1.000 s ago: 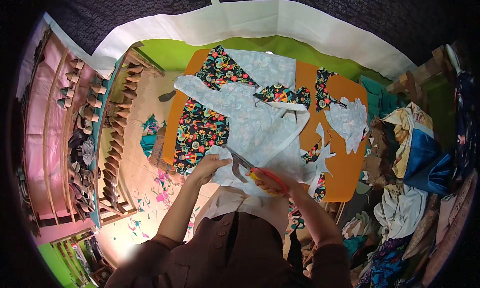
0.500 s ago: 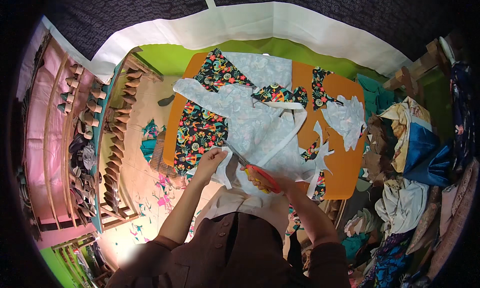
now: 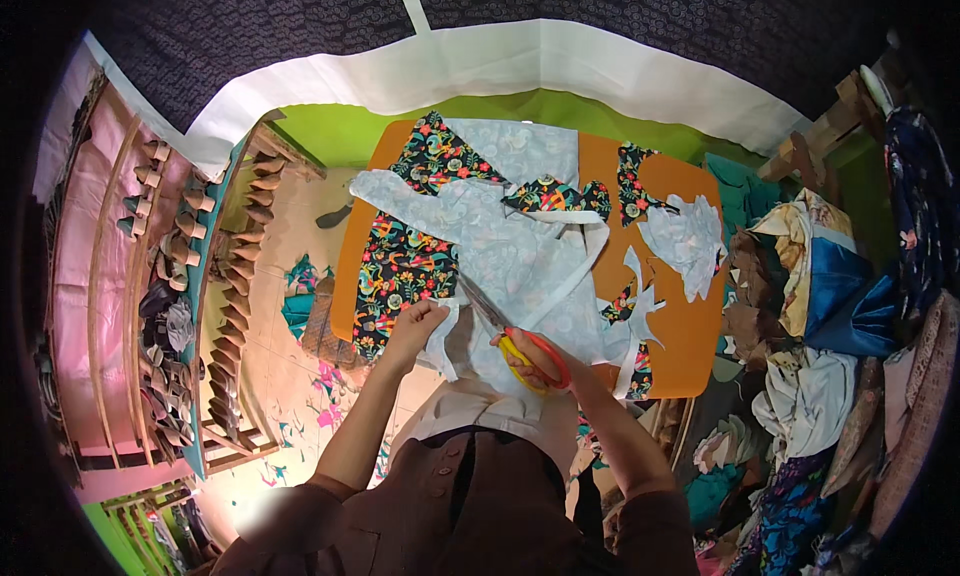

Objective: Cutting pattern pieces from floral and light-colored fabric using scissors.

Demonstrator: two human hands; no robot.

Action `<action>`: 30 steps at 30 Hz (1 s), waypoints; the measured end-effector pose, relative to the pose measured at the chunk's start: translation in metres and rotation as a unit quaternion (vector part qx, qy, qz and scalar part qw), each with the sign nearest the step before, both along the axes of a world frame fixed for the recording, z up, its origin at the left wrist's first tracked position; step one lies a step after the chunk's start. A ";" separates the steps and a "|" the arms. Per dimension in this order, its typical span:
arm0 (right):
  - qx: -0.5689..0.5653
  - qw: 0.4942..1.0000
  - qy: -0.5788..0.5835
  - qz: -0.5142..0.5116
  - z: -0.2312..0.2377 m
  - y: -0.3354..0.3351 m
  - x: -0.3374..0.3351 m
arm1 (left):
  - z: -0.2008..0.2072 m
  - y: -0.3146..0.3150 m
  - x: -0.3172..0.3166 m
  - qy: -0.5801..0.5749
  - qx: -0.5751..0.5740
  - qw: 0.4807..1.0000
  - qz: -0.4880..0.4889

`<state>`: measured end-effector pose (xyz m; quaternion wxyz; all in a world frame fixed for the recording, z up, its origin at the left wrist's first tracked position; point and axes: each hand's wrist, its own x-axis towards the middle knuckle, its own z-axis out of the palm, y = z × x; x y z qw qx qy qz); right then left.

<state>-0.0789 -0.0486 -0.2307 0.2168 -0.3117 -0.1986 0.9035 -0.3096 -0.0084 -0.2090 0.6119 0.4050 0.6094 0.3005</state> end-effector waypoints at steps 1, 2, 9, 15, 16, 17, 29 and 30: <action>0.014 0.999 0.018 -0.027 -0.006 -0.001 -0.004 | 0.005 0.001 0.001 -0.001 0.003 1.000 -0.003; 0.029 0.997 0.035 -0.055 -0.010 -0.003 -0.005 | 0.009 0.001 0.003 -0.005 0.012 1.000 0.000; 0.057 0.978 -0.012 -0.202 0.024 -0.002 -0.017 | 0.036 0.004 0.034 0.015 0.093 0.993 -0.073; 0.107 0.948 -0.090 -0.285 0.067 0.003 -0.011 | 0.054 -0.003 0.061 -0.039 0.056 0.986 -0.150; 0.135 0.945 -0.108 -0.279 0.071 0.005 -0.006 | 0.061 -0.003 0.065 -0.041 0.065 0.985 -0.157; 0.157 0.938 -0.130 -0.281 0.076 0.007 -0.001 | 0.067 -0.003 0.068 -0.061 0.058 0.981 -0.174; 0.200 0.912 -0.029 -0.356 0.102 0.021 0.069 | 0.101 0.001 0.115 -0.137 0.078 0.961 -0.226; 0.210 0.908 -0.034 -0.360 0.102 0.020 0.075 | 0.103 0.003 0.118 -0.137 0.080 0.961 -0.226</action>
